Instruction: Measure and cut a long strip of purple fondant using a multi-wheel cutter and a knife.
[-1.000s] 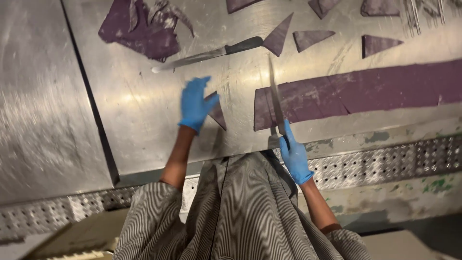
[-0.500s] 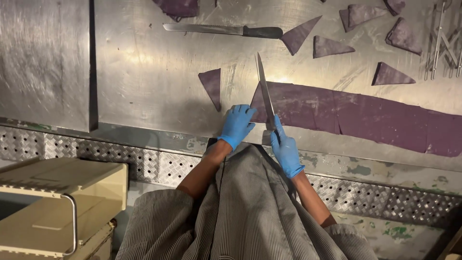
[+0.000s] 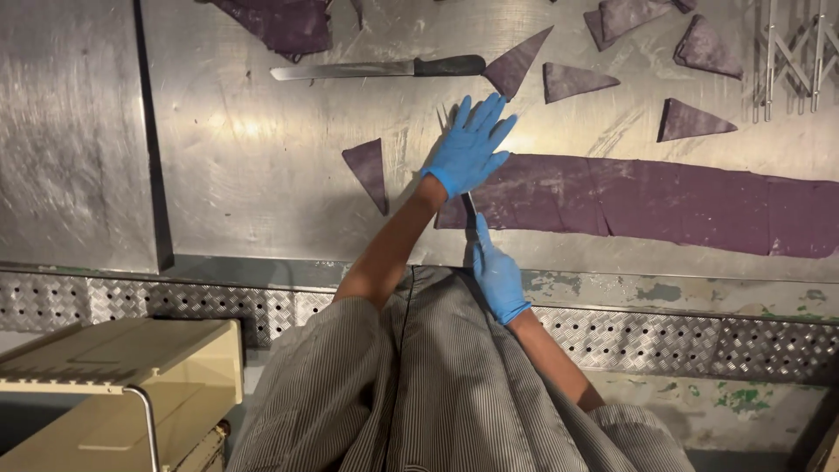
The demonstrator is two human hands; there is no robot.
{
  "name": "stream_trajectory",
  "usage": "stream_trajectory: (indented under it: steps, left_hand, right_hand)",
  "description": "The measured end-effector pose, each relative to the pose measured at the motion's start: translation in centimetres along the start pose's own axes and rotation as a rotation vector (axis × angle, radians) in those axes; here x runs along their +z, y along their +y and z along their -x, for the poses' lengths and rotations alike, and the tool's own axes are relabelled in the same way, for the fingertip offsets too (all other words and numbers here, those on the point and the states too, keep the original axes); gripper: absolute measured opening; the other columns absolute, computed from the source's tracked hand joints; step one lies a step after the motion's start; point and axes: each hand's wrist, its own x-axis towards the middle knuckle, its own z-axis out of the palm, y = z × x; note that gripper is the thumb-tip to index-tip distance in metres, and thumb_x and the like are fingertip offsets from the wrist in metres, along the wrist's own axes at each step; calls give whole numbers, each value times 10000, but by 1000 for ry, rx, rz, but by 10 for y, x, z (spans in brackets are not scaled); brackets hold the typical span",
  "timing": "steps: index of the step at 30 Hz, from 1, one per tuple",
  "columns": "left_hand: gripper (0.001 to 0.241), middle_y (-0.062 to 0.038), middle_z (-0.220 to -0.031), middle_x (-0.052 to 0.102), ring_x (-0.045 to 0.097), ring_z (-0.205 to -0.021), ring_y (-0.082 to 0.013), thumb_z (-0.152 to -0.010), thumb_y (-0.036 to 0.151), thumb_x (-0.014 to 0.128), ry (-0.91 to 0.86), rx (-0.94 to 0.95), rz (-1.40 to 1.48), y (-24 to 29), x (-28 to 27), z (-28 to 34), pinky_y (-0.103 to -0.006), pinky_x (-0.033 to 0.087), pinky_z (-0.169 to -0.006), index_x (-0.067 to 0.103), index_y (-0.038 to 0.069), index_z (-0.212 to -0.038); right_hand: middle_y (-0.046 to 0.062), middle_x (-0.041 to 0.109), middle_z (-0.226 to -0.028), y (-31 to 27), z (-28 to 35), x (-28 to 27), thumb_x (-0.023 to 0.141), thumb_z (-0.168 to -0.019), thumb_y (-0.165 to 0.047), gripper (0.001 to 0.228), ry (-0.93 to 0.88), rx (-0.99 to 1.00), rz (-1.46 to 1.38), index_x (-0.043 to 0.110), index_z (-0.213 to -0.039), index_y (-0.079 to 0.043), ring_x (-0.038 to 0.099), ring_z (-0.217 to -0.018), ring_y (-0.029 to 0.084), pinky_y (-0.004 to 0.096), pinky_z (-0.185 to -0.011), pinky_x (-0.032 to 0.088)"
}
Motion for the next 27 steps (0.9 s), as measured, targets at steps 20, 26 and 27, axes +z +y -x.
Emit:
stream_trajectory:
  steps: [20,26,27]
  left_hand:
    - [507,-188,-1124,614,557,-1088,-392,-809,276,773,188,-628,444,40,50,131,-492,485,-931,638,7,-1218]
    - [368,-160,-1071,621,584,-1054,-369,-766,215,800,306,-741,540,48,59,127,-462,505,-918,659,60,-1068]
    - [368,-160,-1071,621,584,-1054,-369,-766,215,800,308,-737,539,48,60,124,-462,505,-918,659,60,-1068]
  right_hand:
    - [289,629,-679,-9,-6,2,528,-1027,-226,667,40,47,-48,255,-1634,-200,626,-595,475,565,-568,475]
    - [300,637,-725,-10,-3,-3,520,-1036,-235,640,67,29,-113,280,-1630,-221,630,-640,490,570,-582,464]
    - [300,637,-725,-9,-6,-6,520,-1036,-235,640,71,27,-113,280,-1630,-221,630,-640,490,570,-582,464]
